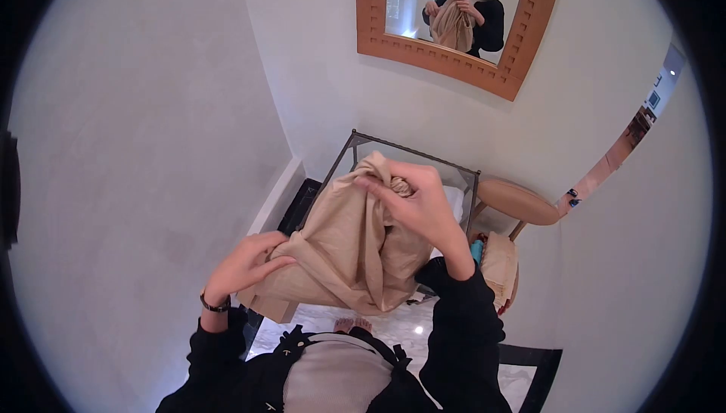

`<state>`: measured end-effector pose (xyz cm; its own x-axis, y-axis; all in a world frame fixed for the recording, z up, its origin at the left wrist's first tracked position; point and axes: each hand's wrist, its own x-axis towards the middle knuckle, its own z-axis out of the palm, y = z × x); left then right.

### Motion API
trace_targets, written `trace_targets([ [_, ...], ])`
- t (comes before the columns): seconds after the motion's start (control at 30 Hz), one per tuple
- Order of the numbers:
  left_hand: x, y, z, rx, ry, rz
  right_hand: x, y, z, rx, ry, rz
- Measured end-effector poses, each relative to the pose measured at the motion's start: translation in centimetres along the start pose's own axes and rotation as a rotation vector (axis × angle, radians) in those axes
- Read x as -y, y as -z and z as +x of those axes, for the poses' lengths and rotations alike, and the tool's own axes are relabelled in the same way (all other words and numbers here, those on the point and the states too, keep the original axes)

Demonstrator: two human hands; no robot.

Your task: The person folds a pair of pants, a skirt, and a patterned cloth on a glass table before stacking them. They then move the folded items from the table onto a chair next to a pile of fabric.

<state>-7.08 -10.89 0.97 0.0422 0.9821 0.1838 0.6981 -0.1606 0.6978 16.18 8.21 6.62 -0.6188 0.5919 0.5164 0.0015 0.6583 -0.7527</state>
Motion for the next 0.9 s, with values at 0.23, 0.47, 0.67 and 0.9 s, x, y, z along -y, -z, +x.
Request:
trace_targets([
  [0.23, 3.4, -1.5, -3.0, -0.223, 0.159, -0.105, -1.1, 0.5, -0.2, -0.307, -0.188, 0.087],
  [0.47, 5.6, -0.9, -3.7, -0.233, 0.185, -0.175, -1.3, 1.2, -0.3, -0.389, -0.2, 0.077],
  [0.67, 5.4, -1.0, -3.2, -0.158, 0.14, 0.098, -2.3, 0.1, -1.0, -0.242, -0.094, -0.002],
  [0.9, -5.1, -1.8, 6.0, -0.377, -0.066, -0.194, -1.6, -4.8, -1.8, -0.048, 0.15, -0.242],
])
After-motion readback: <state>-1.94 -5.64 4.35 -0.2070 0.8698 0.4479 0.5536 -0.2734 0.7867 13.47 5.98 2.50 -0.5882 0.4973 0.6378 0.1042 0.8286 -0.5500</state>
